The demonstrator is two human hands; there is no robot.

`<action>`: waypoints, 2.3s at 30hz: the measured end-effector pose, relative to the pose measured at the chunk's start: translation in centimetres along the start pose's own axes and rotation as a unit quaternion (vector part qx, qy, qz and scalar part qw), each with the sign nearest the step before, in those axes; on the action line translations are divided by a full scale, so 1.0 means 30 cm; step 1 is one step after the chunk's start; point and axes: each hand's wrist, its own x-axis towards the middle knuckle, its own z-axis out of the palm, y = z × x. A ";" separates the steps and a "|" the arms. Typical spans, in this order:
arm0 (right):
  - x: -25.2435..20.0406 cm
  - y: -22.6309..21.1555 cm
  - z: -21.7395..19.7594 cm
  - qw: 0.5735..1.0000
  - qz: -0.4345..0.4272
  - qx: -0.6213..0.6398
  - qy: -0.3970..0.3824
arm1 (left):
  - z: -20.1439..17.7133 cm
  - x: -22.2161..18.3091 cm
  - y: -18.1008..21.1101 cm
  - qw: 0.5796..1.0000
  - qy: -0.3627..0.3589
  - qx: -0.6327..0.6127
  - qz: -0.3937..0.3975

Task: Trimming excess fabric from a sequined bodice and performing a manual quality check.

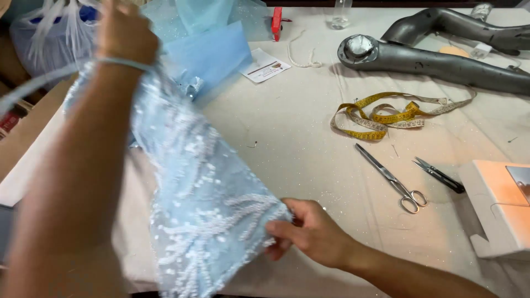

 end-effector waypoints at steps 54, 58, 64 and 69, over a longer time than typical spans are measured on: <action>0.376 0.163 -0.141 0.681 -0.261 -0.676 -0.108 | 0.124 -0.314 0.635 0.737 -0.042 -0.634 -0.230; 0.369 0.152 -0.135 0.686 -0.252 -0.674 -0.108 | 0.029 -0.364 0.555 0.812 -0.091 -0.550 -0.176; 0.361 0.156 -0.129 0.684 -0.263 -0.675 -0.085 | -0.147 -0.548 0.694 0.878 0.020 -0.479 0.019; 0.358 0.136 -0.171 0.758 -0.333 -0.560 -0.040 | -0.124 -0.627 0.787 0.740 0.034 -0.668 0.069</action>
